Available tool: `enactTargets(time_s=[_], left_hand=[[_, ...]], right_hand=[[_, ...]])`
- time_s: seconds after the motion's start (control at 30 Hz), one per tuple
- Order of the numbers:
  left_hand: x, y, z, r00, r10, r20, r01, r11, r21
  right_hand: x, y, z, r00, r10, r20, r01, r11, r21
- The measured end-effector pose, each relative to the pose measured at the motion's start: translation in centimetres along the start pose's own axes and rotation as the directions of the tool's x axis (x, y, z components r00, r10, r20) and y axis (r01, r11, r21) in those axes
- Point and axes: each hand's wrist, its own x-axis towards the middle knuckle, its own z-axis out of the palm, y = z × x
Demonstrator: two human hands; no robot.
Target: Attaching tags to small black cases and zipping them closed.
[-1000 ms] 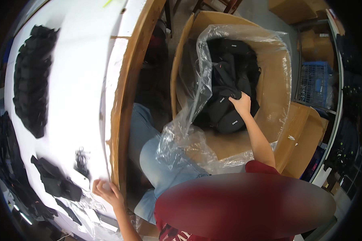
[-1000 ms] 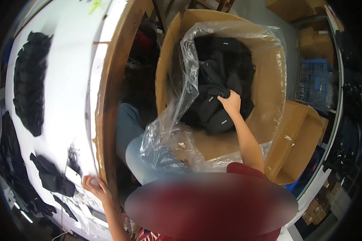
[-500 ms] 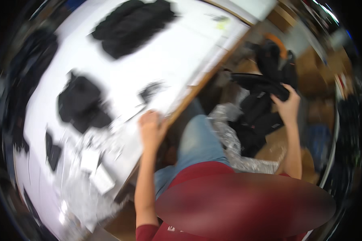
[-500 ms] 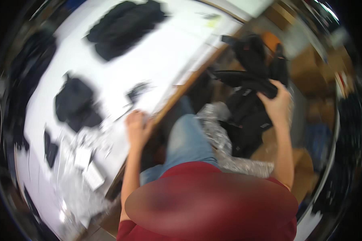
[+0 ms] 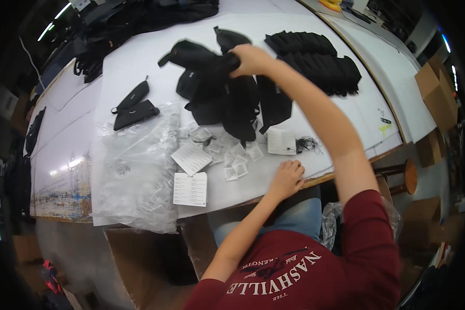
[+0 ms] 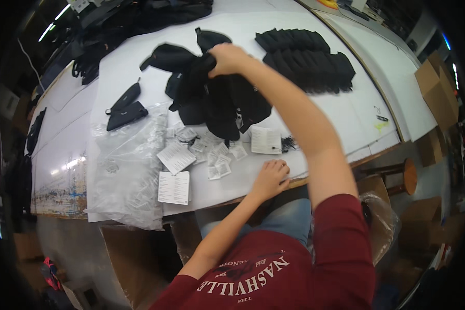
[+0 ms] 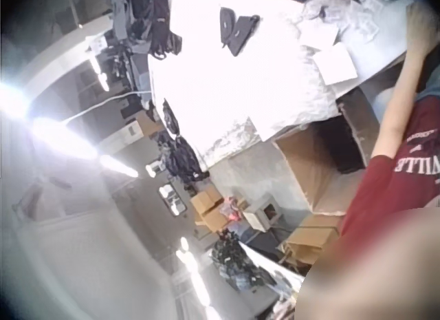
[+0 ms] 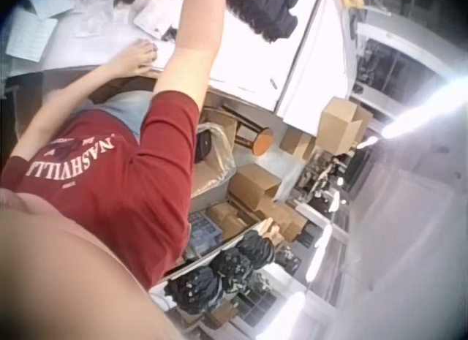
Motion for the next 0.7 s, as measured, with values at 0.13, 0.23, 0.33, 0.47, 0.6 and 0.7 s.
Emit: enactTargets(time_s=[0.13,0.23,0.33,0.47,0.6,0.7], left_hand=[[0.3,0.6,0.7,0.991,-0.136,-0.003,0.125,0.924,-0.361],[-3.9,-3.6,8.1,0.859,-0.432,0.275,0.432,0.324,-0.841],[0.3,1.2,0.3,0.976,-0.205,-0.068,0.158,0.892,-0.423],[0.6,0.3,0.2,0.997,-0.043,0.056,0.043,0.999,0.006],[0.9,0.2,-0.1,0.991,-0.077,0.105,0.079,0.997,-0.022],[1.4,0.6,0.2,0.989,-0.11,0.101,0.107,0.994,0.035]], right_hand=[[2.7,2.1,13.2,0.988,-0.023,-0.152,0.027,0.999,0.023],[2.2,-0.6,18.0,0.973,0.076,-0.216,-0.07,0.997,0.038],[1.0,0.0,15.8,0.965,0.043,-0.259,-0.034,0.999,0.039],[-4.6,1.2,8.9,0.859,-0.034,-0.511,0.056,0.998,0.028],[-22.0,5.5,0.7,0.627,0.18,-0.758,-0.095,0.983,0.155],[-41.1,10.8,3.7,0.026,0.473,-0.881,-0.448,0.793,0.413]])
